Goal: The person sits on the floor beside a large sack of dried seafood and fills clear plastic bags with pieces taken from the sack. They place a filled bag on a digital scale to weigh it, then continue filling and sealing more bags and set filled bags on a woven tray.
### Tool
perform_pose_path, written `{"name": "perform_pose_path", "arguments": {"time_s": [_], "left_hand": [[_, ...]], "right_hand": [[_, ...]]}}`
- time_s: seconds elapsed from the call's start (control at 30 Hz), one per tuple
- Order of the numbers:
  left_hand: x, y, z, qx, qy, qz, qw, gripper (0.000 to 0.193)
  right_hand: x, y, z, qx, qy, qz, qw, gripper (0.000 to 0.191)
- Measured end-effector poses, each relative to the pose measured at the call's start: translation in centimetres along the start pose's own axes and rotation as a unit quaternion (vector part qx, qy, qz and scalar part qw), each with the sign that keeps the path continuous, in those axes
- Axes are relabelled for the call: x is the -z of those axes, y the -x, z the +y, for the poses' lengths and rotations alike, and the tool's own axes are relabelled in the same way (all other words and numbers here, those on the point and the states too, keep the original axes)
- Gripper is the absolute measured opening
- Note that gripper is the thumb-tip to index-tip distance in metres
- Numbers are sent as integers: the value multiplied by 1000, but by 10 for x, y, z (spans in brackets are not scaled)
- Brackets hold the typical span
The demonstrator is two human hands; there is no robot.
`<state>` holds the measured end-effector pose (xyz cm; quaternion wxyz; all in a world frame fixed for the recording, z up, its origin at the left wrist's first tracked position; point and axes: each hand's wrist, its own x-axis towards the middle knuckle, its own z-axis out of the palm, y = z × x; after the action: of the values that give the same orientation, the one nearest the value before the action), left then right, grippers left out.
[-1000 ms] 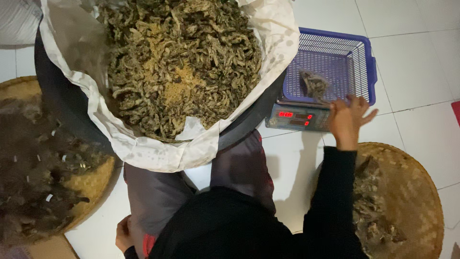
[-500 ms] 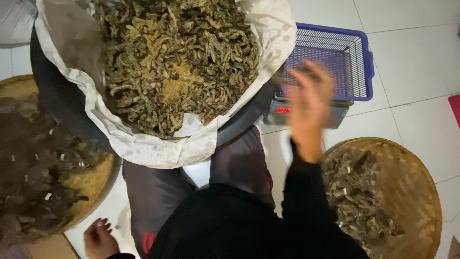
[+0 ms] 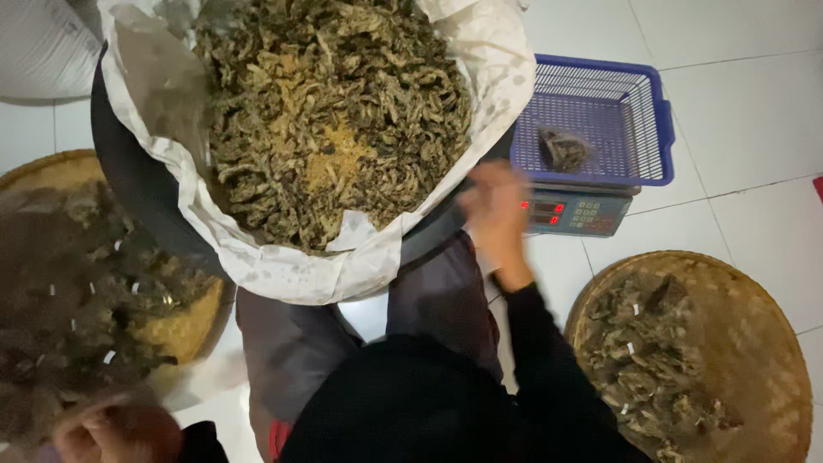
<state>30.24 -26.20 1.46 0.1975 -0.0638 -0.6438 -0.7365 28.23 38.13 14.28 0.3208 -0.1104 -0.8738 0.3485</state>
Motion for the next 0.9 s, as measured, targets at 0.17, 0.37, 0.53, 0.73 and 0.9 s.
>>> {"name": "perform_pose_path", "arguments": {"time_s": [0.17,0.37,0.53,0.73,0.9], "left_hand": [[-61,-2,-48,362,601,-141,699,21],[-172,78,-67,491,259,37,831,14],[-182,74,-65,456,268,-34,848,13],[-171,76,-74,380,279,23,882,1],[-163,70,-67,361,332,-11,871,4]], "right_hand": [[119,-23,145,-72,191,221,954,31],[122,-28,221,-60,238,112,963,36],[103,-49,240,-44,294,144,944,10],[183,-49,241,-5,302,212,930,13],[335,31,248,-99,230,246,937,8]]}}
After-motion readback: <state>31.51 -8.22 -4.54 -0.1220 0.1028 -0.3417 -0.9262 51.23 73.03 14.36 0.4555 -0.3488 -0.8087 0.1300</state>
